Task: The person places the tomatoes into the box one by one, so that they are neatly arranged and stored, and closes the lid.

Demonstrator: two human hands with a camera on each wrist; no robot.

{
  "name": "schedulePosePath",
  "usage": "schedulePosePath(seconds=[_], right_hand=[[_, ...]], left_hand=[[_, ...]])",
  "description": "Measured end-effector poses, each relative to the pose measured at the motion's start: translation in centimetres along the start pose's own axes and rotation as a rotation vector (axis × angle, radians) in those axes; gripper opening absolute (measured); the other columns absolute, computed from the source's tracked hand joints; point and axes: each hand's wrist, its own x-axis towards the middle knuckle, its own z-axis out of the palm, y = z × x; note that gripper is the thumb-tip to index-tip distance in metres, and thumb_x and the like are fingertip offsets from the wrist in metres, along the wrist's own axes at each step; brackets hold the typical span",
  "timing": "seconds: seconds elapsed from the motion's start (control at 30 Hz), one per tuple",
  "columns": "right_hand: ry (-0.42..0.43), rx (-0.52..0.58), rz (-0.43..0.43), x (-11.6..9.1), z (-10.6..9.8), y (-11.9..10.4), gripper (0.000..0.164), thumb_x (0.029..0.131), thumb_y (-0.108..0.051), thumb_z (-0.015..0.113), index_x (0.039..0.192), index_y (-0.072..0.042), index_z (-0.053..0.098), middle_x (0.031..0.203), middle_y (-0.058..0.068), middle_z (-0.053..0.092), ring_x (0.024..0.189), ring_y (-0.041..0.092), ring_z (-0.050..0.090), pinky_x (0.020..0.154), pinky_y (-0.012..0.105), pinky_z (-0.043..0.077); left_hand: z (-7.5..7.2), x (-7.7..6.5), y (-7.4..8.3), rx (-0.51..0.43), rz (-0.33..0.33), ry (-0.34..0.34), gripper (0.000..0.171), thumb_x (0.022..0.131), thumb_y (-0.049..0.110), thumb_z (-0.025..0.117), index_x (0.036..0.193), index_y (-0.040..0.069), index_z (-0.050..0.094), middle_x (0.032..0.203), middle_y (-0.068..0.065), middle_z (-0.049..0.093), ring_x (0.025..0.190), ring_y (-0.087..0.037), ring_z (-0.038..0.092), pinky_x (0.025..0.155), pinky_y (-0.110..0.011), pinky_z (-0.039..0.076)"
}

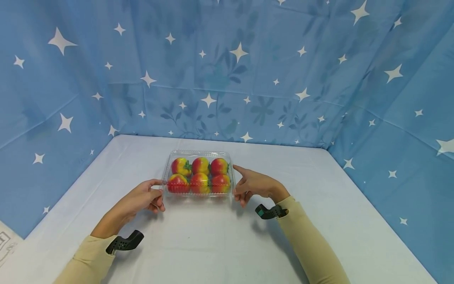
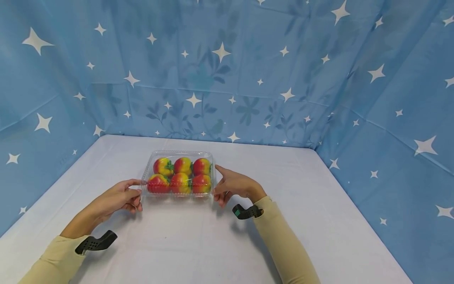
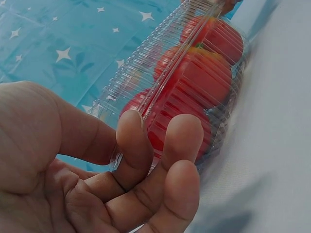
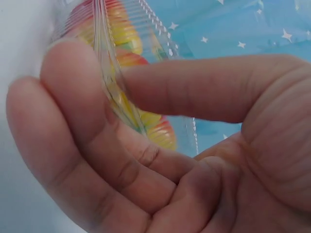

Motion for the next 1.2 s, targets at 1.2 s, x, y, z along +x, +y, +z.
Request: schedulePosePath(seconds=[1.2], right_hand=[[-0.027,-0.009,0.003,-0.16,0.30,-0.26,0.102,0.104,-0.001,0.064,0.172,-0.012,-0.011,0.085,0.021,0.073,0.063,0.025,0.074,0.073,0.047,0.066]], left_hand=[[-0.40,0.05,-0.43,0.025,0.024,0.022,0.056,0.113,0.011,0.046,0.156,-0.019,0.026,0.071,-0.007,0.065,0.075,-0.026,0.073,0.070,-0.034,0.061]])
